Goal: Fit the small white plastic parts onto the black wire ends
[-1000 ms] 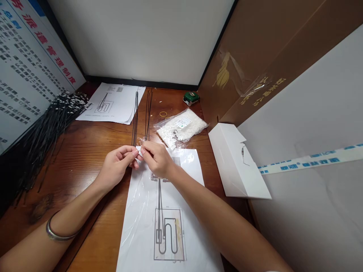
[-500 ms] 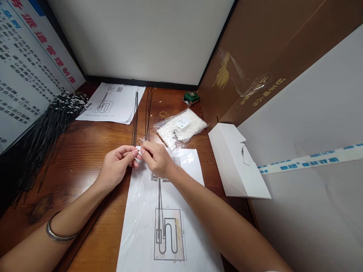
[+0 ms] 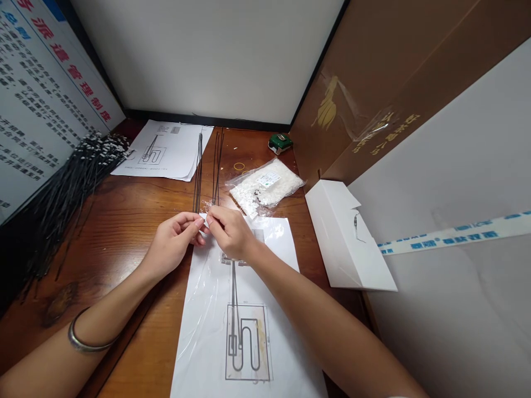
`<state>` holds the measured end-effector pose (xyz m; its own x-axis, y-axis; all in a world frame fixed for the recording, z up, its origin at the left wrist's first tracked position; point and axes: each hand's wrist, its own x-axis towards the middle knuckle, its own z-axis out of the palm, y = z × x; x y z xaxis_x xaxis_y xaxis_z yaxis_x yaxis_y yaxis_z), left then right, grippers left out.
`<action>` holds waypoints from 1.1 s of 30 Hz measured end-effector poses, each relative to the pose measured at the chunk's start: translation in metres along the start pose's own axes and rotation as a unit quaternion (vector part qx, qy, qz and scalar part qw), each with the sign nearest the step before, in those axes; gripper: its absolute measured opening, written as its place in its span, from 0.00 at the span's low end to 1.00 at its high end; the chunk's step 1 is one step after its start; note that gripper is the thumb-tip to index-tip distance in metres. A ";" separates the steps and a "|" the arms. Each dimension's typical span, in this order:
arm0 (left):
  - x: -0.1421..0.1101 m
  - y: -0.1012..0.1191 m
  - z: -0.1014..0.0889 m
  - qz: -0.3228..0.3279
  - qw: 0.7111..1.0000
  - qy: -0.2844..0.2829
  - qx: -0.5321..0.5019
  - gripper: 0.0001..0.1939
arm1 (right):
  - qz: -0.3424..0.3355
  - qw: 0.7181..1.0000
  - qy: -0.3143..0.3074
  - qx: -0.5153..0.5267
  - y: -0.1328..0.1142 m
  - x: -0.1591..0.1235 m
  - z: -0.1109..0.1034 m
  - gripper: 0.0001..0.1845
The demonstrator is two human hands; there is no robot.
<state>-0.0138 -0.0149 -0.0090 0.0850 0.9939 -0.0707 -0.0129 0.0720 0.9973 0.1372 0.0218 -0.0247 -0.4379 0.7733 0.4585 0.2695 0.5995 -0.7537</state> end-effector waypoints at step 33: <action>-0.001 0.009 -0.003 -0.019 0.999 -0.049 -0.002 0.12 | 0.044 0.991 -0.058 0.115 0.002 0.000 -0.006 0.14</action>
<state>-0.0173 -0.0150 -0.0002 0.1819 0.9777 -0.1054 -0.0114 0.1093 0.9939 0.1429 0.0241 -0.0241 -0.5201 0.7841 0.3385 0.1153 0.4572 -0.8819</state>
